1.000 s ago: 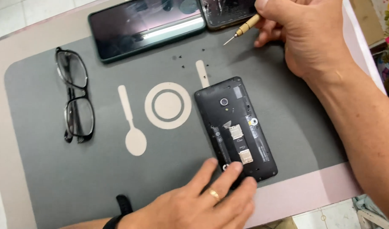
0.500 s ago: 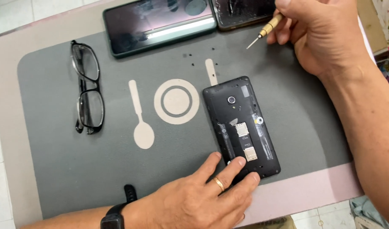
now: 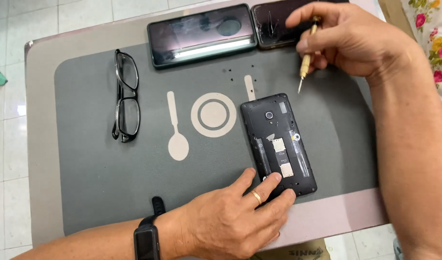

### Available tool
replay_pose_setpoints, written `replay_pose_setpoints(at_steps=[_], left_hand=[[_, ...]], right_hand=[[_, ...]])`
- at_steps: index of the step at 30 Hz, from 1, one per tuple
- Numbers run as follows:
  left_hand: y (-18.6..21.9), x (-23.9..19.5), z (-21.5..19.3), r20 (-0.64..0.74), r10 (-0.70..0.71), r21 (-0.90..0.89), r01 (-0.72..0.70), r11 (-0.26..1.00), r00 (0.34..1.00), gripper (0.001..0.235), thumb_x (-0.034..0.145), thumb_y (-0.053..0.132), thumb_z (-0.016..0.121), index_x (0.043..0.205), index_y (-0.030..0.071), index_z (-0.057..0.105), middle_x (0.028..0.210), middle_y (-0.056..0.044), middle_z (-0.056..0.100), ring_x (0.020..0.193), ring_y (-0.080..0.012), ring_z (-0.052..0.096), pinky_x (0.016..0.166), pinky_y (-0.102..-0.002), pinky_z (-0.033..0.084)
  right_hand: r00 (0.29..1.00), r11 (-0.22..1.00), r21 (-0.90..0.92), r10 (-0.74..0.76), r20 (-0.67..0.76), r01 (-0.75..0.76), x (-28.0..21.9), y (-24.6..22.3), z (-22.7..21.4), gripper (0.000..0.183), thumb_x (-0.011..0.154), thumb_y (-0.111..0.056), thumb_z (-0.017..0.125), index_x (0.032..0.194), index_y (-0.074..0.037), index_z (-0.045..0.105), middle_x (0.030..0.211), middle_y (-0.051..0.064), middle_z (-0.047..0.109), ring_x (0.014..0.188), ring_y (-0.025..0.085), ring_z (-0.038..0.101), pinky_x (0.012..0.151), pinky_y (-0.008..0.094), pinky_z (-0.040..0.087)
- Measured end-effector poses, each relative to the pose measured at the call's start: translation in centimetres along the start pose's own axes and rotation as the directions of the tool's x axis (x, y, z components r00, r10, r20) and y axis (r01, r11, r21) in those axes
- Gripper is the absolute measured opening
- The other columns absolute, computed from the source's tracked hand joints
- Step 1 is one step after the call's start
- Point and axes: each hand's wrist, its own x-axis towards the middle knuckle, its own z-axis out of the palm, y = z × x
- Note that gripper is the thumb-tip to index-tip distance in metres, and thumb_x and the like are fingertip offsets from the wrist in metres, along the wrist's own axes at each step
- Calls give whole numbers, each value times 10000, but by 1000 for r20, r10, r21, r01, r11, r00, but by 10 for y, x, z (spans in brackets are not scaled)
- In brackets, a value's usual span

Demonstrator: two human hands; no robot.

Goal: The person uses a small screwdriver to remove screws from the back of a disassembled smartphone. They then use a prying tool to lift and separate the back cover from the phone's chassis.

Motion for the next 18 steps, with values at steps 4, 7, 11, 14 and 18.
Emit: replay_pose_setpoints(at_steps=[4, 7, 11, 14, 18], left_hand=[[4, -2, 1, 10, 11, 43, -11, 999, 1000, 265, 1178, 156, 606, 1122, -15, 800, 1299, -236, 717, 1163, -450, 747, 877, -553, 593], [8, -2, 0, 40, 9, 108, -13, 994, 999, 277, 1178, 189, 619, 1156, -6, 816, 1279, -220, 714, 1154, -424, 754, 861, -520, 607], [18, -4, 0, 60, -21, 205, 8, 979, 998, 232, 1161, 179, 615, 1178, 52, 809, 1318, -191, 736, 1147, -392, 771, 811, -523, 623], [24, -11, 7, 55, -38, 230, 24, 973, 998, 180, 1161, 237, 660, 1195, 113, 787, 1336, -176, 739, 1165, -395, 773, 829, -558, 645], [22, -13, 9, 50, -46, 209, 34, 977, 998, 206, 1167, 243, 616, 1204, 122, 778, 1367, -175, 732, 1189, -408, 760, 844, -562, 629]], right_hand=[[995, 993, 61, -100, 18, 99, -4, 12, -6, 481, 906, -106, 742, 1375, -179, 662, 793, 59, 701, 614, 152, 701, 552, 181, 562], [991, 993, 11, -119, 69, 118, 2, 21, -20, 216, 1004, -183, 725, 1190, -80, 688, 861, 132, 745, 726, 199, 754, 703, 233, 638], [995, 997, -79, 13, 99, -6, 0, 8, -12, 180, 1061, -155, 665, 1071, 23, 685, 1156, 270, 812, 1133, 315, 843, 817, 253, 649], [995, 998, -45, 41, 89, -37, 1, 8, -14, 166, 1043, -154, 675, 1115, -5, 688, 1166, 259, 812, 1123, 316, 845, 818, 256, 658], [997, 1000, -17, 27, 73, -26, 5, 20, -20, 161, 1048, -186, 690, 1105, -36, 692, 1136, 238, 815, 1018, 271, 830, 806, 224, 654]])
